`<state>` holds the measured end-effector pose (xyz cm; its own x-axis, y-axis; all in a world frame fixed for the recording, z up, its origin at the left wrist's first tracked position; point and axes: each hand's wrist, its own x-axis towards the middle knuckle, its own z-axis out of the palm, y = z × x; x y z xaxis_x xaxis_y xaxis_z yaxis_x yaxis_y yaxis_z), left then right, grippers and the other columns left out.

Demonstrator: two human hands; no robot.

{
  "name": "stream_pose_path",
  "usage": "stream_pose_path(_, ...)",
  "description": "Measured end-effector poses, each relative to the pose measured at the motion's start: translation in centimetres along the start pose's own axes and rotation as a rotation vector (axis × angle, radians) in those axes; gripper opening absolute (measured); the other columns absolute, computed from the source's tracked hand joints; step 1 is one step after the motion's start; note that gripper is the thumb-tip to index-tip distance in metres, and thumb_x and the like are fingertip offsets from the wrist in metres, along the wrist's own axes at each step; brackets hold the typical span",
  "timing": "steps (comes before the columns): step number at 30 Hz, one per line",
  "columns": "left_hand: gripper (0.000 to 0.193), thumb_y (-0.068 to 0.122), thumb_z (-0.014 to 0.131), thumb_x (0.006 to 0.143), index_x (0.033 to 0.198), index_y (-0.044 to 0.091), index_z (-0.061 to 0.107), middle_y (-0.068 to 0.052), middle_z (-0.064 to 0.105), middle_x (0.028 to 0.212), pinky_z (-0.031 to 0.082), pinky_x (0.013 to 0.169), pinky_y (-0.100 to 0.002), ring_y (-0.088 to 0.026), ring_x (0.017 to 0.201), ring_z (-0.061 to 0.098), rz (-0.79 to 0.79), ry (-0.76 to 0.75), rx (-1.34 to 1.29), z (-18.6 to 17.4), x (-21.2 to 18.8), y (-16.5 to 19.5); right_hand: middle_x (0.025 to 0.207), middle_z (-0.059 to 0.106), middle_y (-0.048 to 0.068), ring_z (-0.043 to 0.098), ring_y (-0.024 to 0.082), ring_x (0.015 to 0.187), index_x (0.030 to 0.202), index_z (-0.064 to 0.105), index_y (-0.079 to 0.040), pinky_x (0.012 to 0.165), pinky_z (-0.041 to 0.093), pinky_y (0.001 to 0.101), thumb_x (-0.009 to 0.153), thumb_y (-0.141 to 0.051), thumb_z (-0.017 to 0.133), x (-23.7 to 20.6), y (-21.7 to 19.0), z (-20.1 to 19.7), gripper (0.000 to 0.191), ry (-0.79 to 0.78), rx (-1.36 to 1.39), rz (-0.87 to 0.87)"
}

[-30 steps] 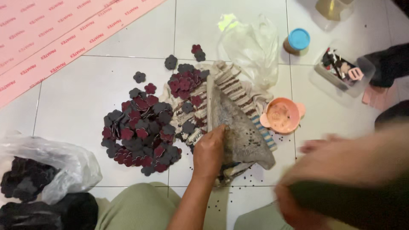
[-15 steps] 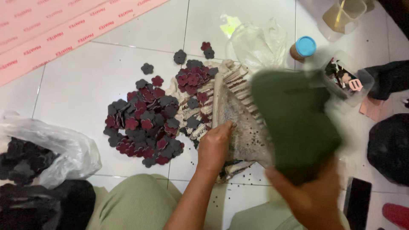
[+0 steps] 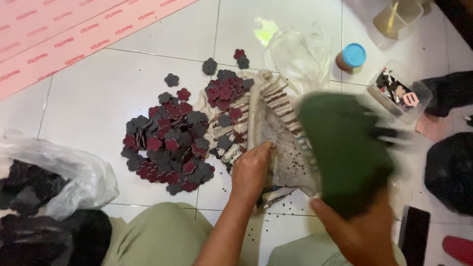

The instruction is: The person sits on the floor and glues small flower-shaped fabric cutouts onto the surface of a green shoe upper, using a small stick to apply adhesive from a bowl and pressing each cutout in place one at a time, working across the shoe surface.

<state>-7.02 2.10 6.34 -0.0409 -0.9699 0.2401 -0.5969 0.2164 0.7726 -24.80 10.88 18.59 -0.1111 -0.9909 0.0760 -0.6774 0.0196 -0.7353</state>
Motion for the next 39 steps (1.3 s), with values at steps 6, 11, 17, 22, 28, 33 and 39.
stream_pose_path(6,0.016,0.003,0.062,0.089,0.104,0.007,0.065,-0.014,0.072,0.094,0.057,0.076,-0.044,-0.034,0.089,0.072,0.000,-0.013,0.051,0.0,-0.2,-0.3,0.135,0.055,0.027,0.050,0.045,0.128,0.138,0.048,-0.003,0.111,0.035,0.0506,0.063,-0.020,0.083,1.1,1.4,3.7,0.085,0.030,-0.427,-0.411)
stream_pose_path(11,0.014,0.010,0.067,0.091,0.104,0.009,0.072,-0.016,0.071,0.084,0.056,0.069,-0.047,-0.036,0.079,0.070,-0.083,-0.034,0.051,0.0,0.0,-0.5,0.130,0.057,0.025,0.058,0.039,0.120,0.147,0.038,0.001,0.099,0.046,0.0463,0.068,-0.024,0.082,1.2,3.8,6.5,0.095,-0.064,-0.095,0.156)
stream_pose_path(17,0.016,0.019,0.069,0.096,0.103,0.006,0.075,-0.019,0.072,0.085,0.055,0.064,-0.047,-0.037,0.074,0.070,-0.119,0.072,-0.053,-0.5,0.5,-0.2,0.135,0.056,0.027,0.053,0.046,0.120,0.145,0.039,0.002,0.099,0.043,0.0523,0.065,-0.023,0.085,0.5,4.2,6.5,0.096,-0.049,-0.332,-0.008)
stream_pose_path(22,0.017,0.019,0.069,0.097,0.104,0.005,0.075,-0.019,0.073,0.090,0.056,0.068,-0.044,-0.037,0.078,0.071,-0.127,0.070,-0.123,-0.3,0.2,-0.6,0.134,0.053,0.027,0.053,0.047,0.116,0.144,0.038,0.001,0.097,0.043,0.0532,0.061,-0.023,0.086,-1.0,5.5,7.7,0.099,-0.109,-0.456,-0.005)
stream_pose_path(28,0.025,0.023,0.068,0.101,0.110,0.003,0.080,-0.011,0.077,0.090,0.054,0.070,-0.030,-0.014,0.074,0.070,-0.700,0.166,-0.777,-0.1,0.3,-2.7,0.136,0.050,0.030,0.051,0.048,0.117,0.146,0.035,0.004,0.099,0.042,0.0539,0.065,-0.023,0.085,-1.6,7.0,8.3,0.099,-0.065,-0.425,-0.101)
stream_pose_path(33,0.035,0.024,0.064,0.101,0.124,-0.002,0.068,-0.009,0.075,0.109,0.059,0.084,-0.030,-0.015,0.091,0.070,-0.842,0.412,-1.195,-2.9,0.3,-5.6,0.132,0.056,0.026,0.054,0.045,0.119,0.146,0.038,0.003,0.103,0.042,0.0508,0.066,-0.022,0.084,-1.1,7.0,8.2,0.095,-0.053,-0.323,0.060)
stream_pose_path(39,0.039,0.024,0.061,0.099,0.130,0.002,0.066,-0.009,0.075,0.109,0.060,0.087,-0.031,-0.015,0.092,0.071,-0.914,0.281,-1.103,-8.1,-4.1,-4.1,0.136,0.054,0.028,0.051,0.046,0.124,0.149,0.038,0.006,0.103,0.038,0.0572,0.078,-0.035,0.084,-0.1,7.1,9.4,0.094,0.074,-0.512,-0.126)
